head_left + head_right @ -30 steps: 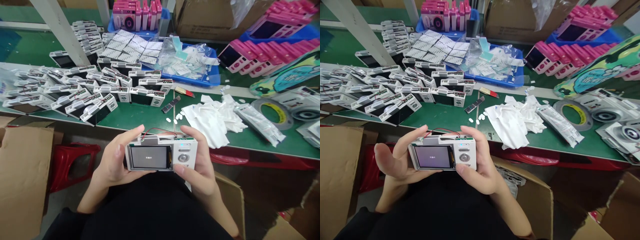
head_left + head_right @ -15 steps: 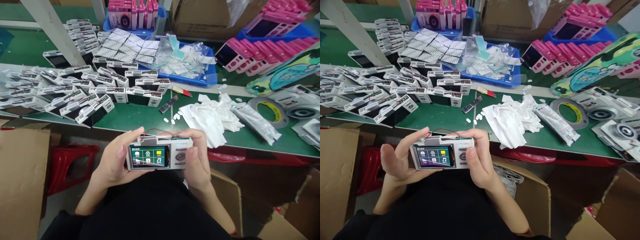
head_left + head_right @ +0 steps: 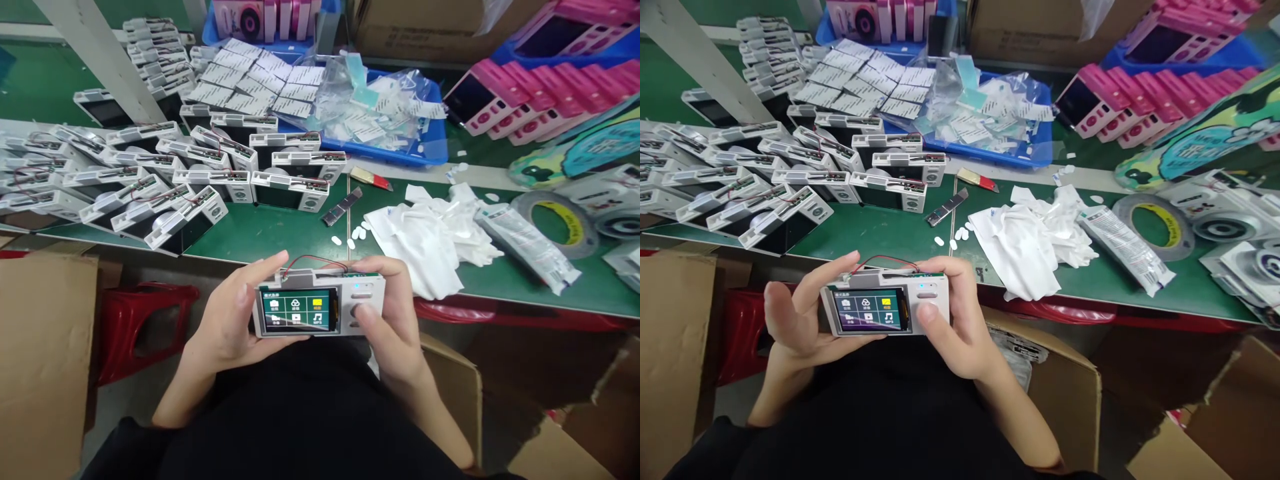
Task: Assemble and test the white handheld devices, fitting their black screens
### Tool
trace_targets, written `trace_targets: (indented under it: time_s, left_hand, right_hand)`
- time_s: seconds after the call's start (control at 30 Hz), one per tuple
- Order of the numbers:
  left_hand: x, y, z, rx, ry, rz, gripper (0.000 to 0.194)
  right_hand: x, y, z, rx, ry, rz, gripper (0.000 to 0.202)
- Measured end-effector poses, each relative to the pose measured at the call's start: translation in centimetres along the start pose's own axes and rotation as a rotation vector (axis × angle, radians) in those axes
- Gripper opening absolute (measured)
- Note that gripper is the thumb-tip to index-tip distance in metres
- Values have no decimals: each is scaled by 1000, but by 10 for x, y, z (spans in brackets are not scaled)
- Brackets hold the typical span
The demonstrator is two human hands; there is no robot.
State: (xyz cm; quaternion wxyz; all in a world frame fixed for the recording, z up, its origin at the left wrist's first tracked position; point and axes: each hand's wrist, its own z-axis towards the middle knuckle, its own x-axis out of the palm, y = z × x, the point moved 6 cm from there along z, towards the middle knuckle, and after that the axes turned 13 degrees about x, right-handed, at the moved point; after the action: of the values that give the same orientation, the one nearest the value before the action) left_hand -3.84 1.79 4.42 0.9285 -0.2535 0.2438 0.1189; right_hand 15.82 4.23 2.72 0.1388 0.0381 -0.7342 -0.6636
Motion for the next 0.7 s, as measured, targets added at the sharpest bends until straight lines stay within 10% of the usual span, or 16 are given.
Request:
trace_targets:
  time_s: [0.7]
  left_hand:
    - [0, -2, 1, 28, 13, 55, 132]
  right_hand:
    - [5, -5, 0, -4, 87, 125, 37]
